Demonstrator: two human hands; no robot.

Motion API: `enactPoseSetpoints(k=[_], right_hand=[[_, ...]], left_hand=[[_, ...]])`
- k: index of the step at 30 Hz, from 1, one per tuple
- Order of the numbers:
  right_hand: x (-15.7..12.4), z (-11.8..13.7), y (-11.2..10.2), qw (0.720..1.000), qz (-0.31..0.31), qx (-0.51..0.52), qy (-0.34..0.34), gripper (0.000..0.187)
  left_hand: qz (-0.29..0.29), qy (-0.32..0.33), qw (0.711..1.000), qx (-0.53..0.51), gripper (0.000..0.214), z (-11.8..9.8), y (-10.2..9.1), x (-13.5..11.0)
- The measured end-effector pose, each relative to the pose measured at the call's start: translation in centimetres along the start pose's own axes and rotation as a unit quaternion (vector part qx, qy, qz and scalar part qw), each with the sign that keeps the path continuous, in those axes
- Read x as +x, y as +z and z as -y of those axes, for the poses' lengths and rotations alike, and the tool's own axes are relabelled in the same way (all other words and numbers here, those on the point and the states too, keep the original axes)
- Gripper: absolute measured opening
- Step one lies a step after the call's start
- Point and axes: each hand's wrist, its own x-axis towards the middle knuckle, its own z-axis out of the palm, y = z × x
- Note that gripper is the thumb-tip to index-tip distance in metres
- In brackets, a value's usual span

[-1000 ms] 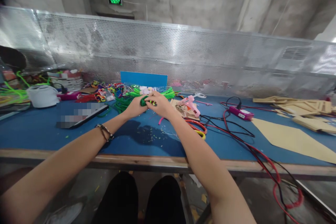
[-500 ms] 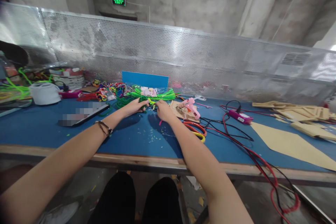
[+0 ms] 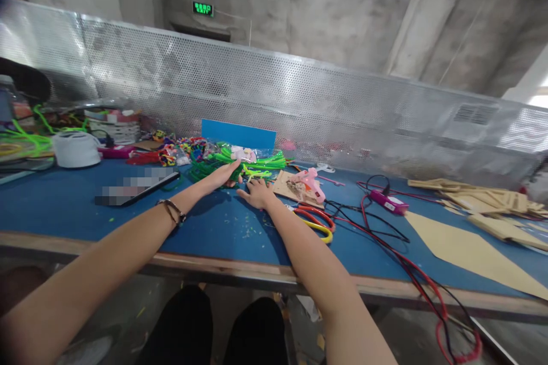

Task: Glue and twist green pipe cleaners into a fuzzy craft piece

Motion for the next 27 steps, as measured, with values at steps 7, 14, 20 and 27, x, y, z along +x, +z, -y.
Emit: enactPoseSetpoints(k=[7,14,20,27], right_hand=[[0.2,0.1,-0.3,0.999,0.026,0.010,0.015,0.056],[1.5,0.4,-0.4,0.999,-0.003,0.033,0.037,0.045],[1.6,0.3,-0.4,0.989,-0.101,0.097,0.053,0.029],[2.2,-1.1,-3.4,0.940,-0.233,0.240,0.074,0.024]], left_hand=[[0.002,0.008,1.000,0.015,0.045,0.1,0.0,0.1],[0.003,0.013,0.999,0.033,0.044,-0.1,0.2,-0.1],[-0.001,0.009,0.999,0.038,0.038,-0.2,0.1,0.0],[0.033,0.091,0.991,0.096,0.054,-0.2,0.0,-0.2]])
